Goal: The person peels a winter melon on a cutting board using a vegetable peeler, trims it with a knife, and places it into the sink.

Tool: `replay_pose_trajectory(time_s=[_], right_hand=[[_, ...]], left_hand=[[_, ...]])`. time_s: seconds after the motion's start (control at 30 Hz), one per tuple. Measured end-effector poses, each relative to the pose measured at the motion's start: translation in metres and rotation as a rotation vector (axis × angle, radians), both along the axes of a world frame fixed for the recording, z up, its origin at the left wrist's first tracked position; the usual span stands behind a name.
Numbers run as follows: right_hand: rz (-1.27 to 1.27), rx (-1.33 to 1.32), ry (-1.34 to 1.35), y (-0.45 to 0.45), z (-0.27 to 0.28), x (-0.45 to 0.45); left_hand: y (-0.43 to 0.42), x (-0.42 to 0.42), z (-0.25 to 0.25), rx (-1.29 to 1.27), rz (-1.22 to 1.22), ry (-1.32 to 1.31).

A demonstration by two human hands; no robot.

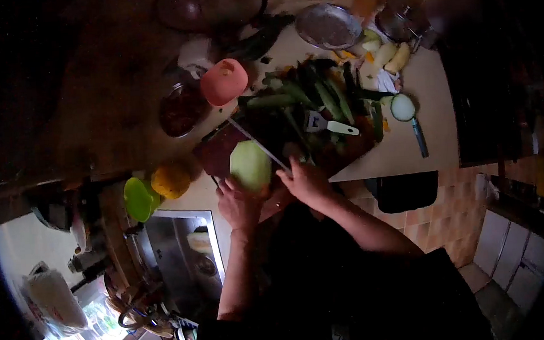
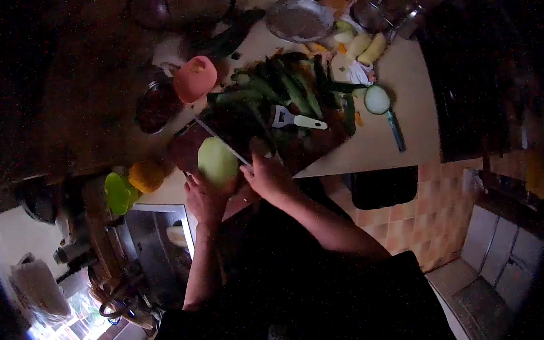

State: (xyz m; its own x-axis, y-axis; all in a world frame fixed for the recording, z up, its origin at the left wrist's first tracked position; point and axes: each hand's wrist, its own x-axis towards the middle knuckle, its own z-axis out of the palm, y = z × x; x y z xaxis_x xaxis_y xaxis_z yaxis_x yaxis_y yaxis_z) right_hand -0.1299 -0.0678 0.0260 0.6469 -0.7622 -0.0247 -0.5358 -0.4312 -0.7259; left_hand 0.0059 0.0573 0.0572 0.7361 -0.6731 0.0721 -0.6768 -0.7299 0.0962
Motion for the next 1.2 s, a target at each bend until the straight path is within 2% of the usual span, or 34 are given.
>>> replay_pose_trajectory(time_s=[0.07,0.13,0.2,0.3,0.4,0.43,0.53,0.57,0.63,0.7,0.77,0.87,0.93,1.0,1.03,1.13,1.2], right_hand=[[-0.019,0.150,-0.109,-0.014,-0.015,-0.009],[-0.132,0.769,-0.031,-0.038,0.010,-0.027],[-0.181,0.800,-0.124,-0.051,0.014,-0.044],[-0.175,1.071,-0.269,-0.082,0.024,-0.060],[-0.184,1.358,-0.304,-0.114,0.022,-0.059],[-0.213,1.397,-0.216,-0.124,0.017,-0.058],[-0.198,1.112,-0.201,-0.133,0.022,-0.058],[-0.179,0.974,0.035,-0.140,0.028,-0.057],[-0.112,0.407,0.266,-0.139,0.011,-0.057],[-0.084,-0.133,0.380,-0.132,0.002,-0.057],[-0.104,-0.640,0.378,-0.108,0.029,-0.053],[0.075,-0.433,0.119,-0.068,0.046,-0.030],[0.294,0.026,-0.072,-0.042,0.020,-0.014],[0.263,0.499,-0.037,-0.024,-0.028,0.011],[0.244,0.734,-0.016,-0.017,-0.033,0.021],[0.079,1.310,-0.331,-0.004,-0.025,0.033],[-0.001,1.346,-0.262,-0.005,-0.008,0.043]], left_hand=[[0.004,-0.004,0.001,-0.005,0.049,0.076],[0.001,-0.004,0.004,-0.038,0.095,0.132],[0.008,0.006,0.000,-0.069,0.053,0.192],[0.016,0.026,0.000,-0.127,-0.101,0.238],[0.033,0.052,-0.015,-0.085,-0.215,0.247],[0.031,0.053,-0.010,-0.057,-0.211,0.260],[0.020,0.048,-0.003,-0.029,-0.185,0.244],[0.017,0.043,-0.002,-0.030,-0.171,0.231],[0.009,0.032,0.007,-0.021,-0.119,0.223],[0.008,0.029,0.011,-0.001,-0.095,0.218],[0.009,0.032,0.011,0.026,-0.104,0.215],[0.009,0.030,0.013,0.002,-0.093,0.172],[0.011,0.041,-0.008,0.022,-0.021,0.199],[0.011,0.052,-0.024,0.001,0.015,0.257],[0.008,0.061,-0.028,-0.033,0.017,0.298],[0.002,0.082,-0.046,-0.063,0.015,0.367],[0.004,0.102,-0.080,-0.045,-0.007,0.414]])
